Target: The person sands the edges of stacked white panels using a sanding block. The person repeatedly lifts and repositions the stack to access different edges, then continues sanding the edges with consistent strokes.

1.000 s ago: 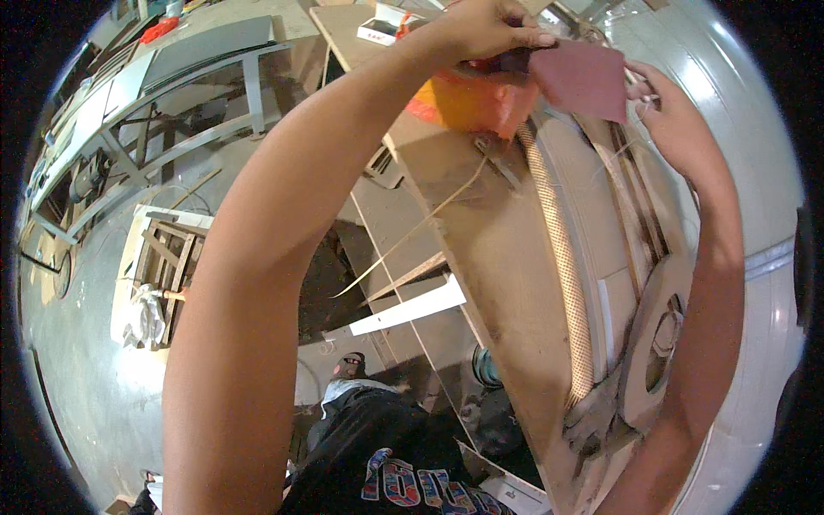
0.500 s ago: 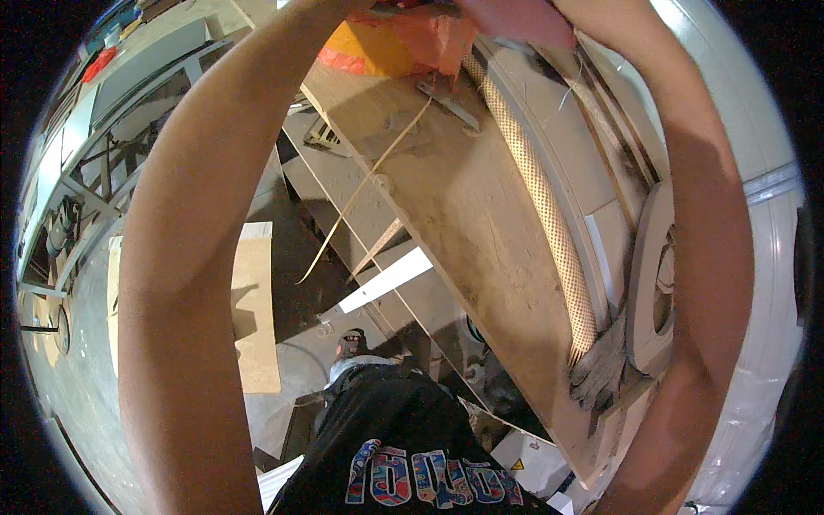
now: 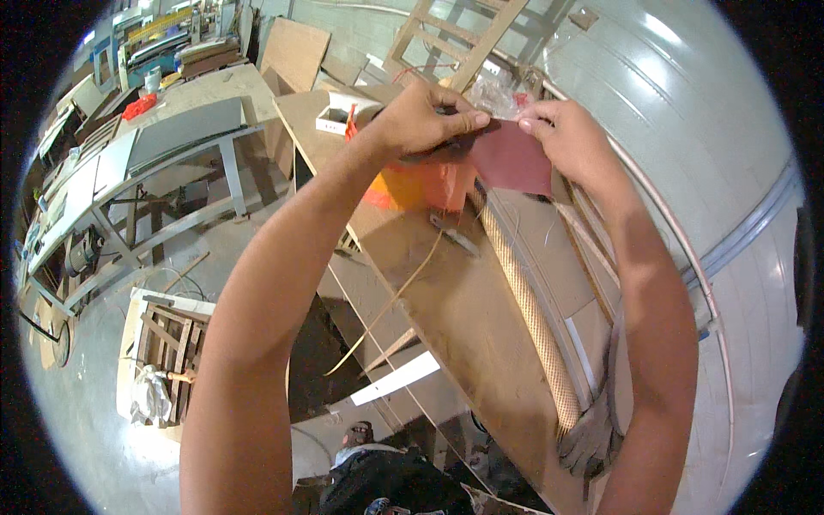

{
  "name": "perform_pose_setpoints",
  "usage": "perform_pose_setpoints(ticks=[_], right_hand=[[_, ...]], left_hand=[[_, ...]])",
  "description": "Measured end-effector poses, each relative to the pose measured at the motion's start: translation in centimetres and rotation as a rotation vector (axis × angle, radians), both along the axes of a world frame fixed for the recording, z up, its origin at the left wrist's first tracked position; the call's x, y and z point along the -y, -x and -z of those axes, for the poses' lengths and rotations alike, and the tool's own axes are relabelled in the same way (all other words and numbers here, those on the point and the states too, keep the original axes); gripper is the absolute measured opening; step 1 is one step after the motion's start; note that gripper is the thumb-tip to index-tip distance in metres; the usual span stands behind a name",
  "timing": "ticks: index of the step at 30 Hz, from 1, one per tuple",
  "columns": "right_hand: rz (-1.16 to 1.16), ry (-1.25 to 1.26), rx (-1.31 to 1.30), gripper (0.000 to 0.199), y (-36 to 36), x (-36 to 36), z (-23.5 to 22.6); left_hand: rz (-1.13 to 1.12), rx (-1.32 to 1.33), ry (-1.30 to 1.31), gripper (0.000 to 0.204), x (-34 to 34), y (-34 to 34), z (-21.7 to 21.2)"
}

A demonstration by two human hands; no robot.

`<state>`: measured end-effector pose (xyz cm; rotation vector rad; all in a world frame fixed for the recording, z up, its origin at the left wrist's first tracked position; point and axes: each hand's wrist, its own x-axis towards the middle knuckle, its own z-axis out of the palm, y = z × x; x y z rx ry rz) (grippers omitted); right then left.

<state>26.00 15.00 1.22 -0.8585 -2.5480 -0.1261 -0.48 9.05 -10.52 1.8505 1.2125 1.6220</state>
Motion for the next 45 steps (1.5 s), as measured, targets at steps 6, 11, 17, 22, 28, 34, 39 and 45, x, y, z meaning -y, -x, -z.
perform_pose_setpoints(ticks=[6, 11, 17, 22, 28, 34, 39, 45], right_hand=[[-0.018, -0.092, 0.014, 0.032, 1.0, 0.8, -0.1], [-0.127, -0.229, 0.119, 0.031, 3.0, 1.8, -0.1], [-0.046, -0.265, 0.18, 0.033, 4.9, 1.7, 1.1], [-0.059, -0.293, 0.226, 0.039, 5.1, 1.6, 1.4], [-0.046, -0.156, 0.173, 0.042, 5.2, 1.8, 1.6], [-0.089, 0.165, 0.006, 0.038, 7.0, -0.2, 2.6], [-0.077, 0.535, -0.261, 0.035, 7.4, -1.1, 4.4], [-0.107, 0.995, -0.54, 0.039, 7.6, -0.3, 4.9]], left_hand=[[-0.009, -0.052, -0.014, 0.031, 0.4, 0.3, -0.3], [-0.037, -0.103, -0.124, 0.028, 0.5, 0.2, -0.5], [-0.133, -0.151, -0.199, 0.023, 0.8, -0.1, -0.4], [-0.218, -0.296, -0.303, 0.024, 1.0, -0.1, -0.5], [-0.286, -0.35, -0.418, 0.018, 0.9, -0.2, -0.2], [-0.351, -0.35, -0.499, 0.017, 1.3, -0.1, 0.1], [-0.364, -0.384, -0.57, 0.012, 1.2, 0.0, 0.0], [-0.37, -0.383, -0.614, 0.011, 1.1, -0.4, 0.1]])
